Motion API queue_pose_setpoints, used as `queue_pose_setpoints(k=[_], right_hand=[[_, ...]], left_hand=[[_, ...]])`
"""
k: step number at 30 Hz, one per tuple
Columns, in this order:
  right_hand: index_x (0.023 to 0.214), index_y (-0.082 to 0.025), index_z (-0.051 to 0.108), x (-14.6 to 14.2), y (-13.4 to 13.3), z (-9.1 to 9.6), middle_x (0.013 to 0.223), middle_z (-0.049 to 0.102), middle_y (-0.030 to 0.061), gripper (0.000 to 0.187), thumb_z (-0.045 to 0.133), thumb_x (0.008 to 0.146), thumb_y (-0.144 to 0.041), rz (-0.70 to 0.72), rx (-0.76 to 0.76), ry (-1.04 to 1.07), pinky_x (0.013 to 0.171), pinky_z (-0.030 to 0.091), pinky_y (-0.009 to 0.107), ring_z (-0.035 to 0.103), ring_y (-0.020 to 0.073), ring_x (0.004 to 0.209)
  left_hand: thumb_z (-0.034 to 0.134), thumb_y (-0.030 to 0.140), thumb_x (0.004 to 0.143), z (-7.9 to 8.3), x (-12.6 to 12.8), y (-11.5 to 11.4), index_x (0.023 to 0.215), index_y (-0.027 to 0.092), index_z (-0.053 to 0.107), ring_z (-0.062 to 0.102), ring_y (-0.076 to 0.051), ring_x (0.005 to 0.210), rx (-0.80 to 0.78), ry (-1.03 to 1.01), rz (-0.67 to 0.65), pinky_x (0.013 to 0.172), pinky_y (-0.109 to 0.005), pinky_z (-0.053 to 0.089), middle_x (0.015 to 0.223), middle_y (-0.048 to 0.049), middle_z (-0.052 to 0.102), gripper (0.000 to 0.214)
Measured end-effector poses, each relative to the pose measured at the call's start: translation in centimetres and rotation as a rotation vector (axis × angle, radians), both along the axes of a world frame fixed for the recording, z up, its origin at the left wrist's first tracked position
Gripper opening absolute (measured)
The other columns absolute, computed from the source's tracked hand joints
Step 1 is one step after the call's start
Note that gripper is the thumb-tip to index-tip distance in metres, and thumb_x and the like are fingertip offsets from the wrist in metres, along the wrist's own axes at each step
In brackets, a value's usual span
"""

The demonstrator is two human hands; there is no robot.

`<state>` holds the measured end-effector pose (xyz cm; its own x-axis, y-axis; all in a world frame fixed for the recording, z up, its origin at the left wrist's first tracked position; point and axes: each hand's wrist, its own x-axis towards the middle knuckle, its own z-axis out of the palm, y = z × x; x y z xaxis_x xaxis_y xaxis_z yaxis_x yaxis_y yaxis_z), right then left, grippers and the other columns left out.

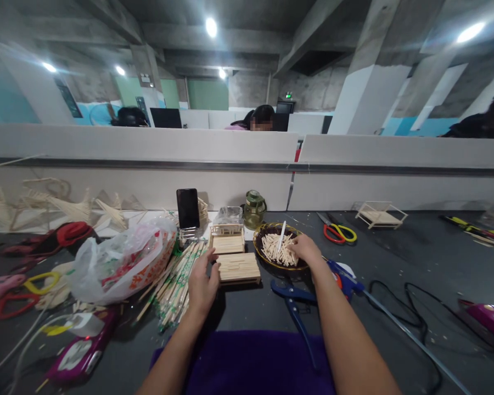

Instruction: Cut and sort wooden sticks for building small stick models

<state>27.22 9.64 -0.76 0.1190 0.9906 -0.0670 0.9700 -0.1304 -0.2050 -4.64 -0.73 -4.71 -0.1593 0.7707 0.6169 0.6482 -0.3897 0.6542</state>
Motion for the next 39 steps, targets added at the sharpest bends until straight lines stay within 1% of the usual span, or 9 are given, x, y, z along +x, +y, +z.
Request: queue_pose_setpoints(k=[4,7,14,17,21,26,34,36,39], right_hand=[[0.109,-0.023,0.069,-1.5,0.6,0.5,0.110,0.069,0.0097,0.028,0.053,0.088,-0.032,0.069,0.139,-0.044,0.073,0.043,0.026,0.063,0.0215,0.099],[0.106,-0.026,0.070,-3.4,1.7,0.4,0.114,0.066,0.0075,0.025,0.054,0.088,-0.026,0.215,0.169,-0.041,0.085,0.040,0.026,0.058,0.0207,0.111],[0.068,-0.017,0.069,-4.4,4.0,-0.1,0.090,0.070,0.0108,0.011,0.064,0.071,-0.008,0.293,0.158,0.096,0.086,0.040,0.027,0.061,0.0225,0.099],[0.076,-0.018,0.068,-3.6,4.0,0.5,0.088,0.071,0.0086,0.009,0.059,0.079,-0.015,0.238,0.239,0.259,0.081,0.042,0.026,0.062,0.0198,0.092],[0.098,-0.014,0.065,-3.0,3.4,1.7,0.092,0.072,0.0109,0.028,0.045,0.092,-0.033,0.142,0.341,0.539,0.067,0.048,0.024,0.065,0.0170,0.080],[0.098,-0.013,0.065,-3.3,2.2,2.7,0.088,0.073,0.0127,0.031,0.059,0.084,-0.039,0.102,0.356,0.762,0.058,0.050,0.023,0.066,0.0153,0.067],[0.073,-0.016,0.071,-4.6,0.2,2.5,0.076,0.073,0.0071,0.011,0.066,0.073,-0.026,0.076,0.316,0.673,0.064,0.047,0.027,0.065,0.0206,0.074],[0.079,-0.018,0.071,-5.4,-0.4,2.5,0.086,0.073,0.0076,0.011,0.063,0.074,-0.023,0.053,0.354,0.640,0.068,0.047,0.027,0.065,0.0211,0.080],[0.093,-0.018,0.070,-6.9,-2.0,3.0,0.083,0.072,0.0068,0.024,0.051,0.084,-0.029,0.045,0.411,0.629,0.061,0.046,0.027,0.063,0.0182,0.067]], left_hand=[[0.049,0.011,0.087,0.0,0.1,0.1,0.125,0.016,0.052,0.060,-0.024,0.099,0.004,0.000,-0.003,0.092,-0.042,0.047,0.104,-0.0093,0.067,0.039],[0.049,0.011,0.087,0.0,0.1,0.1,0.126,0.017,0.052,0.061,-0.024,0.099,0.010,-0.001,0.000,0.092,-0.042,0.047,0.103,-0.0091,0.067,0.039],[0.049,0.012,0.087,0.0,0.0,0.1,0.125,0.018,0.053,0.061,-0.024,0.099,0.019,-0.001,0.004,0.091,-0.042,0.048,0.103,-0.0091,0.067,0.038],[0.049,0.012,0.087,0.2,0.0,0.0,0.125,0.018,0.053,0.061,-0.024,0.099,0.011,-0.019,0.005,0.091,-0.042,0.048,0.103,-0.0093,0.067,0.038],[0.049,0.011,0.086,0.4,0.0,-0.1,0.124,0.019,0.054,0.062,-0.023,0.099,-0.010,-0.070,0.008,0.090,-0.041,0.049,0.103,-0.0089,0.067,0.039],[0.050,0.012,0.085,0.4,-0.3,0.1,0.123,0.019,0.055,0.062,-0.024,0.101,-0.044,-0.138,0.026,0.093,-0.042,0.047,0.106,-0.0096,0.068,0.039],[0.053,0.028,0.088,0.9,-4.1,0.8,0.125,0.016,0.053,0.066,-0.019,0.087,0.040,-0.579,0.212,0.083,-0.033,0.050,0.090,-0.0062,0.068,0.039],[0.053,0.033,0.089,1.1,-4.7,0.7,0.124,0.015,0.053,0.065,-0.016,0.075,0.072,-0.668,0.260,0.078,-0.031,0.051,0.077,-0.0014,0.065,0.040],[0.053,0.037,0.089,1.3,-4.8,0.5,0.120,0.014,0.054,0.061,-0.014,0.060,0.077,-0.735,0.262,0.067,-0.028,0.051,0.063,0.0033,0.059,0.038]])
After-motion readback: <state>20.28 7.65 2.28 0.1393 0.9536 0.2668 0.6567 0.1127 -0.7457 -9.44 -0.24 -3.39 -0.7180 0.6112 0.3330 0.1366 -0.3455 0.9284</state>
